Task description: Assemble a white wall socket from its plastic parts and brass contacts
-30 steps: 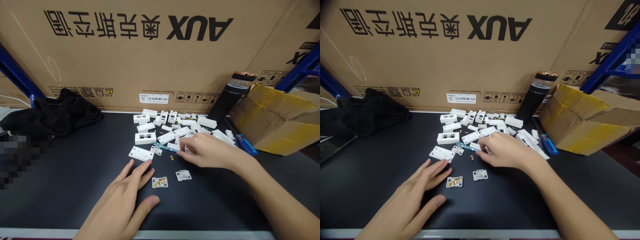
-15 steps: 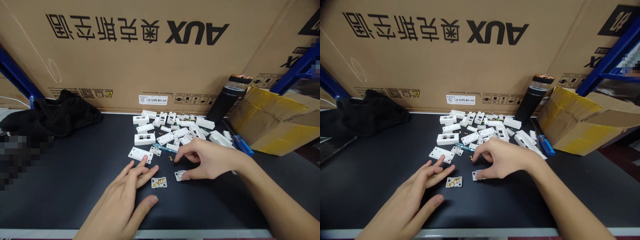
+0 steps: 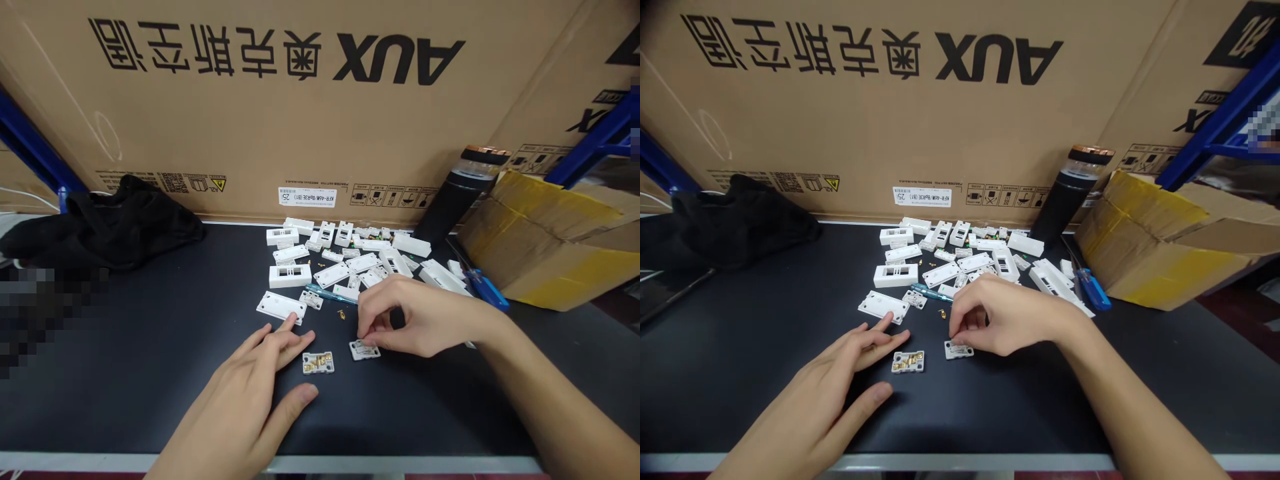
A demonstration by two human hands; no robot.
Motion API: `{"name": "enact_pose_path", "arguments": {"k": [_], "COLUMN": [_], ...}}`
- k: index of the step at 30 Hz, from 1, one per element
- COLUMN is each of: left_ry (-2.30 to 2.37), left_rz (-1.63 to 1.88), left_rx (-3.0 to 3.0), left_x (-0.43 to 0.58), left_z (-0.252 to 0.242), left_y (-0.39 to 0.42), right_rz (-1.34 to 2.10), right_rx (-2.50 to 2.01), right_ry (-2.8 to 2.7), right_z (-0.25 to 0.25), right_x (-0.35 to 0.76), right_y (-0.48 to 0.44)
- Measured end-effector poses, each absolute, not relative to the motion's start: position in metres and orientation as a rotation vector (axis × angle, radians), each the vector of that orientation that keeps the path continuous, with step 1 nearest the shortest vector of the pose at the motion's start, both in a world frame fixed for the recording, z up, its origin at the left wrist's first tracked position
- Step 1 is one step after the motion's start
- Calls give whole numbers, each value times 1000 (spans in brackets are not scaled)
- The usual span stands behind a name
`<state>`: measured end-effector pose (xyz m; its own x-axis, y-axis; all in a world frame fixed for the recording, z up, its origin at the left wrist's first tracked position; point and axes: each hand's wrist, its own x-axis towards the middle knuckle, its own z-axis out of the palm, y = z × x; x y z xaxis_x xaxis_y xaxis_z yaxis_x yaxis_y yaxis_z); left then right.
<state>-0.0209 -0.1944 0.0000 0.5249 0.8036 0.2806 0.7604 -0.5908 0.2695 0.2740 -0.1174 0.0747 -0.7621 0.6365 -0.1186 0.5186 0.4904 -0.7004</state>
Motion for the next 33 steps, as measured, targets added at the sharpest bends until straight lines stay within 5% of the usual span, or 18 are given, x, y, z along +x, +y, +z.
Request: {"name": "enact_pose_path", "arguments": {"k": [33], "left_ry": [1364], "left_rz": [595], "left_rx": [2559], "left_x": [-17], "left_z": [-2], "left_y": [-195], "right_rz": [885], "right_rx": [-1197], "right_ry": [-2713], "right_z": [74], "right_x": [260], "right_y": [-120]}}
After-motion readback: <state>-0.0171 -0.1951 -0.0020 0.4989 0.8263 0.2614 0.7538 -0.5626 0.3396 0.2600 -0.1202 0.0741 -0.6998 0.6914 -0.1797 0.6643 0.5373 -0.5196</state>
